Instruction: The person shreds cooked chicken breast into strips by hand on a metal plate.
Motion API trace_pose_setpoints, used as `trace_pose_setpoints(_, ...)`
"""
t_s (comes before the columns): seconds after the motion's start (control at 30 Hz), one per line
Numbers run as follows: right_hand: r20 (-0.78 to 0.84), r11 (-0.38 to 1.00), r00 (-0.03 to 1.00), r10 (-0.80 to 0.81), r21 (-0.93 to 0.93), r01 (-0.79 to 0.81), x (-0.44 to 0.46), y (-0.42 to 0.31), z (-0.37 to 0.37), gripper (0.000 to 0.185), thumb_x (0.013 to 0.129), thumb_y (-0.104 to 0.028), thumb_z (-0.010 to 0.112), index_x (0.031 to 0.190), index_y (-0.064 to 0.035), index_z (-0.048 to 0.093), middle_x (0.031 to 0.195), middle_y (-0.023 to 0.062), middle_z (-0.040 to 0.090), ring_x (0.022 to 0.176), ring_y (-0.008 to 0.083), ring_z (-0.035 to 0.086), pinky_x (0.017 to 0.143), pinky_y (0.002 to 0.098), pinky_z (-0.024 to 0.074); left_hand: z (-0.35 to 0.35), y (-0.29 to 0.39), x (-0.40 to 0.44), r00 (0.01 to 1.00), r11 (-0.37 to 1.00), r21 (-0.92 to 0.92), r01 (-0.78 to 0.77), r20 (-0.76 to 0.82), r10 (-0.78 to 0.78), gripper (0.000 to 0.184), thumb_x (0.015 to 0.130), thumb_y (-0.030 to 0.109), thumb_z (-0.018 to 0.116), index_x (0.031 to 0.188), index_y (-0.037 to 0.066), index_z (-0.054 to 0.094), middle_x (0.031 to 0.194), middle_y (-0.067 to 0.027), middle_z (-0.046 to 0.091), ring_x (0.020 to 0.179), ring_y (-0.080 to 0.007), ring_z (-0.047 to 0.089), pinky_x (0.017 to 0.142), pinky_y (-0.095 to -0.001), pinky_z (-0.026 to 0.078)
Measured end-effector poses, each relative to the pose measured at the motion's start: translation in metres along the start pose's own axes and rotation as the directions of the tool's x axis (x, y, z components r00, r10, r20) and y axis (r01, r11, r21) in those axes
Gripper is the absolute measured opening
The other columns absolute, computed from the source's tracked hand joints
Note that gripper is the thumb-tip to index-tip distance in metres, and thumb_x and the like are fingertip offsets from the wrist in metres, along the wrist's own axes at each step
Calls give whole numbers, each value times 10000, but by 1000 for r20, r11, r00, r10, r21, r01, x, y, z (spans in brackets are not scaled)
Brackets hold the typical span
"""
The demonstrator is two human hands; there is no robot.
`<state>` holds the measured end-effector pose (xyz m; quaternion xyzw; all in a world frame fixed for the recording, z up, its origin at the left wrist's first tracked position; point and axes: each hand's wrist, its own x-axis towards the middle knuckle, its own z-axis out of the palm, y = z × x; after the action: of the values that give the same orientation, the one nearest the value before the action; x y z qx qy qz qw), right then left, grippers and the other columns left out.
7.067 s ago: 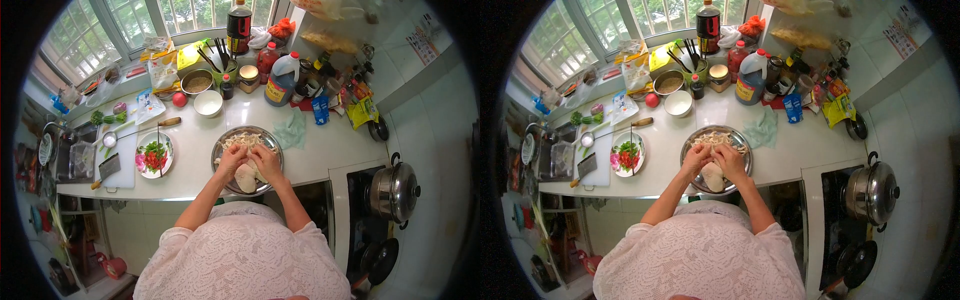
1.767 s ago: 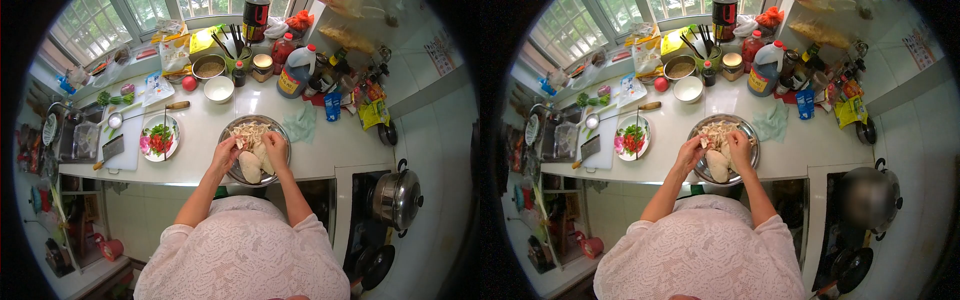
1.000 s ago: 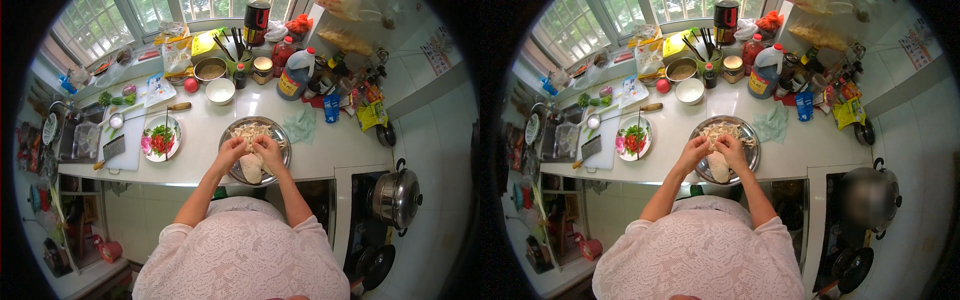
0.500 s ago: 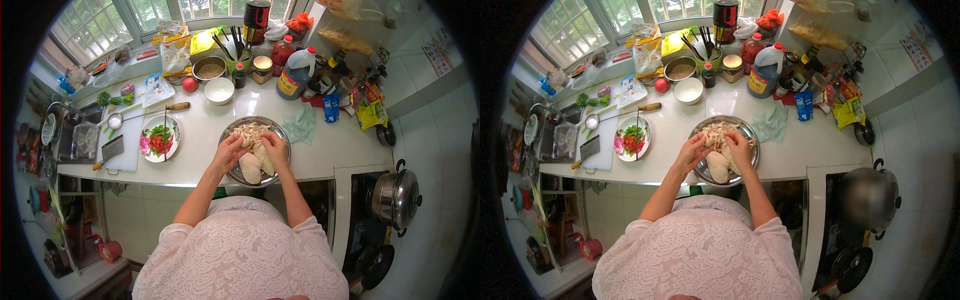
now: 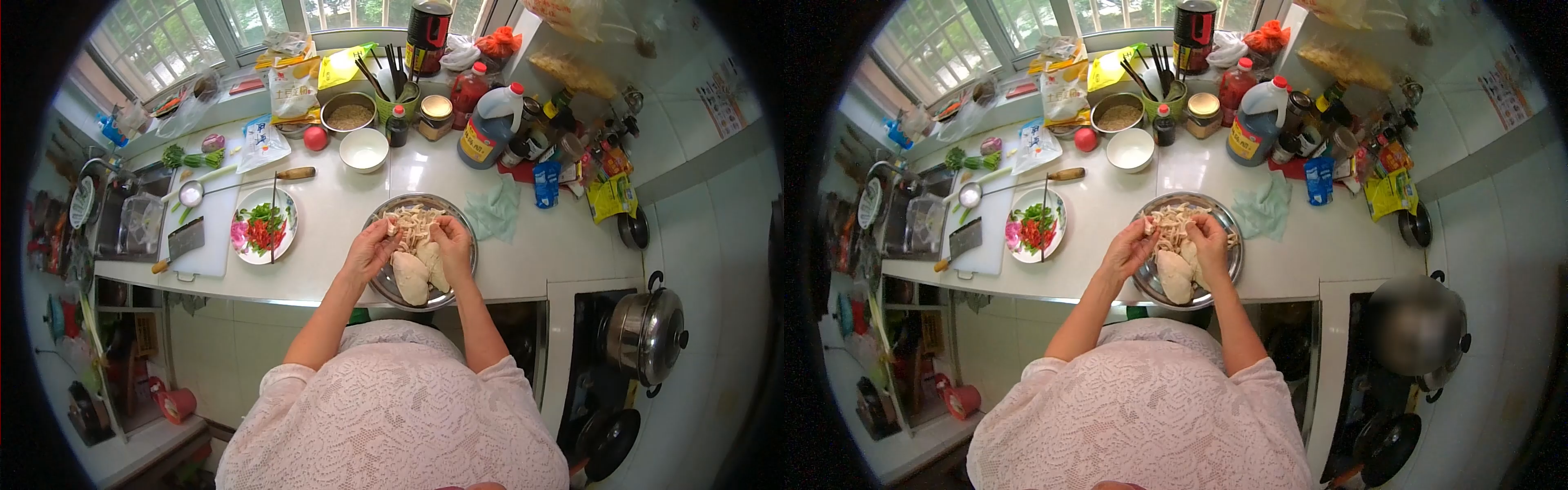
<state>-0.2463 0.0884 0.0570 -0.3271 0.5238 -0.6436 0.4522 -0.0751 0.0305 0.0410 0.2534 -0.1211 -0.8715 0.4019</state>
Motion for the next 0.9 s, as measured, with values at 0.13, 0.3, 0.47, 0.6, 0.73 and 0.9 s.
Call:
trace_pose_setpoints(0.13,59,782,967,-247,-578,235,8,12,-12,120,819,-73,629,912,0,609,875,69,609,794,191,584,702,294,463,4,2,-5,999,997,70,29,-16,-28,243,946,140,499,1095,-40,566,1065,-119,597,986,-190,594,906,-303,520)
trace_pose_setpoints(0.3,182,663,918,-352,-644,382,-7,-10,14,125,784,-86,647,877,-6,622,902,115,604,836,256,591,735,341,472,12,-7,-6,1000,962,272,-5,11,2,280,923,100,531,1157,-53,541,1117,-123,588,1011,-188,591,906,-300,508)
trace_pose_setpoints(0.47,213,736,944,-251,-592,329,-10,-18,24,139,778,-97,657,867,5,627,839,103,600,797,218,588,709,315,463,17,-13,-9,986,771,619,-153,44,161,250,886,112,593,1087,-36,595,967,-78,639,882,-126,609,798,-243,500)
trace_pose_setpoints(0.6,183,800,959,-216,-530,281,-10,-13,21,103,779,-68,639,837,15,622,788,103,607,696,178,594,637,284,470,17,-7,-9,960,522,820,-234,111,256,192,849,125,642,978,-19,644,842,-45,656,768,-85,607,687,-207,485)
trace_pose_setpoints(0.73,194,784,962,-194,-559,270,-10,-11,21,82,786,-42,622,840,19,624,755,83,604,669,131,586,611,252,466,17,-8,-9,945,460,850,-256,121,303,176,825,120,653,938,-15,653,822,-38,659,713,-84,608,640,-209,483)
trace_pose_setpoints(0.9,126,802,980,-156,-563,200,-8,-11,21,63,785,-44,607,831,-4,621,748,91,614,656,140,582,585,281,467,19,-11,-9,955,674,712,-198,-14,296,94,841,80,603,875,-7,604,785,-34,621,688,-96,594,648,-217,496)
